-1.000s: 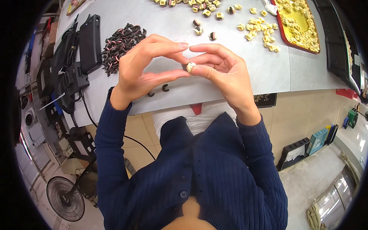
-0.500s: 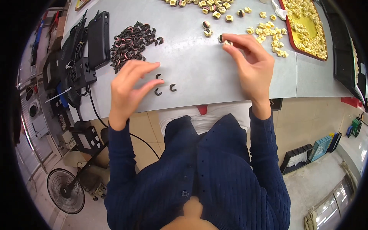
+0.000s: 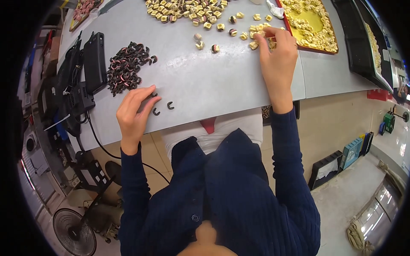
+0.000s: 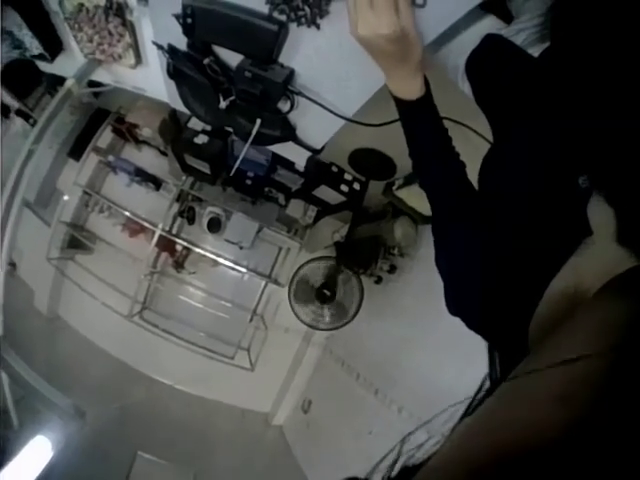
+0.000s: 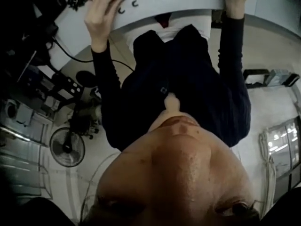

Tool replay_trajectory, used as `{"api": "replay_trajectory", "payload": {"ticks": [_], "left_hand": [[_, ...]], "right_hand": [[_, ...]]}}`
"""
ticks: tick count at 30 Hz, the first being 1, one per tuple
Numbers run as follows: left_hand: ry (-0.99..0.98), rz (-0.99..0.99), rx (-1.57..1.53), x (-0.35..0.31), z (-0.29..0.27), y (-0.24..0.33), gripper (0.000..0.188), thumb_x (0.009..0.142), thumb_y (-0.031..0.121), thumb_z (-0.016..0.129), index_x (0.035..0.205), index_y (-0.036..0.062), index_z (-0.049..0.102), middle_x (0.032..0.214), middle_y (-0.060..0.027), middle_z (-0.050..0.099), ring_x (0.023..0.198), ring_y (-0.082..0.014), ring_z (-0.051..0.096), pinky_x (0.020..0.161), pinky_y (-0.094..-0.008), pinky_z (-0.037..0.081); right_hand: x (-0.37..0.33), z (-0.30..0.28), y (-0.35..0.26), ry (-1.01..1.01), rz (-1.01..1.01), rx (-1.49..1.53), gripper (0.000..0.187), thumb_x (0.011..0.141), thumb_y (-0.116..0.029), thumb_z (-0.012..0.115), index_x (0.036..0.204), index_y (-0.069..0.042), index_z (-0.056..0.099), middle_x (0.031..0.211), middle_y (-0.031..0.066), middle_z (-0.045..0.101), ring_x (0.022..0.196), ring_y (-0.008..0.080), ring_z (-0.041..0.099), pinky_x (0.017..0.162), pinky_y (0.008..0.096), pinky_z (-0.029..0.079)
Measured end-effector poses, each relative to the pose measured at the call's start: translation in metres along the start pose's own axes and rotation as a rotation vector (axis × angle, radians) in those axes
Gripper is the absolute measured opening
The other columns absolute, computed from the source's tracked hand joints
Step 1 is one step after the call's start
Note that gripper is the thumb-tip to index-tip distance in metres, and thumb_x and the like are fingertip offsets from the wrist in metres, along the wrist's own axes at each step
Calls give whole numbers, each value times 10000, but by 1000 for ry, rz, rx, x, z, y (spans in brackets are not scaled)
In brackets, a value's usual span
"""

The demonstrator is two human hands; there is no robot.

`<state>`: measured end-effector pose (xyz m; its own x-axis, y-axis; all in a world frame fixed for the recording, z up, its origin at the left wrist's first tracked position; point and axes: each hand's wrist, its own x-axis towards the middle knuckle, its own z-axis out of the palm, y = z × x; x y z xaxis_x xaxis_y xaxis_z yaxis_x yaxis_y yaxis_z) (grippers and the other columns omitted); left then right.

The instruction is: Applying glue to small black plastic parts and attaching them to gold-colored circular components at a workbench.

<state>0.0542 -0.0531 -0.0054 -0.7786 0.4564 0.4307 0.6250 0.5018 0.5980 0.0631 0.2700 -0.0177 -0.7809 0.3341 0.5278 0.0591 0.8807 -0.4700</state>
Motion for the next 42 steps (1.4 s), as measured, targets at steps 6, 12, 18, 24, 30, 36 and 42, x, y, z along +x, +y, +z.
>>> {"api": "replay_trajectory", "payload": {"ticks": [6, 12, 18, 24, 30, 36, 42], "left_hand": [[134, -36, -105, -2, -1, 9, 343, 663, -72, 755, 978, 27, 664, 877, -97, 670, 684, -180, 631, 587, -261, 509], [261, -80, -399, -1, 25, 42, 350, 669, -71, 761, 996, -1, 657, 909, -118, 691, 727, -167, 661, 641, -249, 533], [261, -116, -568, -1, 41, 58, 358, 663, -54, 775, 997, -8, 654, 908, -127, 698, 769, -179, 675, 671, -258, 545], [252, -59, -532, -6, 40, 59, 444, 667, -125, 754, 1073, -56, 588, 934, -191, 678, 901, -298, 679, 811, -367, 549], [315, -43, -473, -4, 44, 61, 435, 668, -84, 764, 1072, -49, 604, 922, -171, 690, 860, -272, 691, 780, -328, 554], [339, -6, -435, 1, 46, 61, 432, 673, -52, 762, 1083, -44, 626, 885, -153, 703, 800, -230, 704, 708, -269, 564], [292, 37, -416, -4, 46, 58, 443, 671, -92, 744, 1094, -59, 615, 886, -174, 698, 795, -235, 701, 734, -294, 556]], "right_hand": [[-1, -10, -8, -73, 70, 366, 206, 838, -63, 664, 1035, -3, 644, 928, 75, 648, 820, 137, 611, 745, 247, 483], [-31, -26, -52, -353, 589, 1372, 258, 888, -7, 562, 1134, 70, 561, 1072, 150, 619, 973, 201, 618, 879, 303, 502], [-52, -26, -75, -597, 724, 1551, 242, 862, 4, 600, 1096, 56, 570, 1105, 160, 609, 1014, 210, 608, 873, 306, 504], [-54, -36, -96, -696, 653, 1341, 236, 829, 3, 653, 1053, 43, 590, 1014, 131, 654, 960, 173, 627, 835, 280, 502], [-54, -40, -100, -736, 618, 1237, 210, 827, -11, 635, 1022, 54, 595, 965, 153, 663, 920, 189, 645, 846, 308, 507], [-59, -39, -101, -723, 648, 1274, 197, 822, 22, 641, 1012, 62, 605, 987, 156, 658, 929, 187, 641, 846, 307, 518], [-59, -40, -96, -846, 792, 1364, 207, 827, 1, 645, 1021, 55, 599, 1054, 165, 632, 945, 191, 631, 845, 300, 517]]}}
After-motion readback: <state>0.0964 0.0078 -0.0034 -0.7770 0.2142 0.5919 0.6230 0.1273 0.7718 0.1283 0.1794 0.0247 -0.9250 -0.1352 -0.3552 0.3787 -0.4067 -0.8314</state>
